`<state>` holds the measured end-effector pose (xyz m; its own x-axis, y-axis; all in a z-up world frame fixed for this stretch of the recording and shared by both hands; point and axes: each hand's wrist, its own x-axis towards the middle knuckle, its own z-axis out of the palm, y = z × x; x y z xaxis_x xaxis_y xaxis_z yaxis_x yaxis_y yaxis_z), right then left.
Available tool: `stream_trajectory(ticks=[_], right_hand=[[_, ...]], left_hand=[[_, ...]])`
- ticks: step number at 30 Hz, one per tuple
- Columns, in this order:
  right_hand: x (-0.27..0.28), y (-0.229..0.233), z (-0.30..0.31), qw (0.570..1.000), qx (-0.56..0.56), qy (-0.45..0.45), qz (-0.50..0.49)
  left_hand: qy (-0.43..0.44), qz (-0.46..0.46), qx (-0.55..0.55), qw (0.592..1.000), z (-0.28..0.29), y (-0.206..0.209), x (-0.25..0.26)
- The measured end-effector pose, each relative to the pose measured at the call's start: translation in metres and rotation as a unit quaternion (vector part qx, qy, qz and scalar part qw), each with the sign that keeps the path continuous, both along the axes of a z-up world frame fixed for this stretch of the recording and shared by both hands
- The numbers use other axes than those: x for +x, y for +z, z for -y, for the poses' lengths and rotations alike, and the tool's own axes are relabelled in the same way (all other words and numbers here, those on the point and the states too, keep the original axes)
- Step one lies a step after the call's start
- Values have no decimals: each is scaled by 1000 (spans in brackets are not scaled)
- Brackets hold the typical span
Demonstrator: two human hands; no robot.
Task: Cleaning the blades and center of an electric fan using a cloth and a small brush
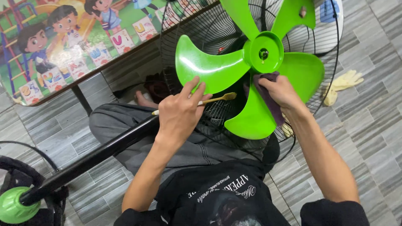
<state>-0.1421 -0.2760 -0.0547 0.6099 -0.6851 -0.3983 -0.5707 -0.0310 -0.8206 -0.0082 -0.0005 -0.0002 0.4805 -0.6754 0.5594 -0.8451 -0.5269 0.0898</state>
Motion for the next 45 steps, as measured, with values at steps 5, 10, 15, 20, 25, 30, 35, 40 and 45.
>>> stream_trajectory(ticks=[5,10,15,20,25,30,35,40,45], right_hand=[[7,33,-9,995,-70,62,-29],[13,56,-22,977,-190,90,-46],[-2,16,-2,992,-102,65,-48],[-1,17,-9,993,-101,39,-45],[15,53,-18,986,-136,69,-59],[-15,8,-2,997,-52,29,-44],[-41,34,-27,998,27,49,6],[-45,35,-30,997,-45,67,-5],[-6,31,-14,988,-146,41,2]], left_hand=[[12,20,6,1000,-1,-8,-6],[6,11,11,1000,0,-7,-11],[-9,-23,-9,1000,-1,0,-2],[-10,-39,-31,999,-1,2,1],[2,-17,-26,1000,-1,-6,-7],[-2,-19,-31,999,-2,0,-3],[3,-11,-34,999,-1,-6,-5],[5,-7,-39,999,-2,-9,-5],[6,12,-35,999,-1,-11,-7]])
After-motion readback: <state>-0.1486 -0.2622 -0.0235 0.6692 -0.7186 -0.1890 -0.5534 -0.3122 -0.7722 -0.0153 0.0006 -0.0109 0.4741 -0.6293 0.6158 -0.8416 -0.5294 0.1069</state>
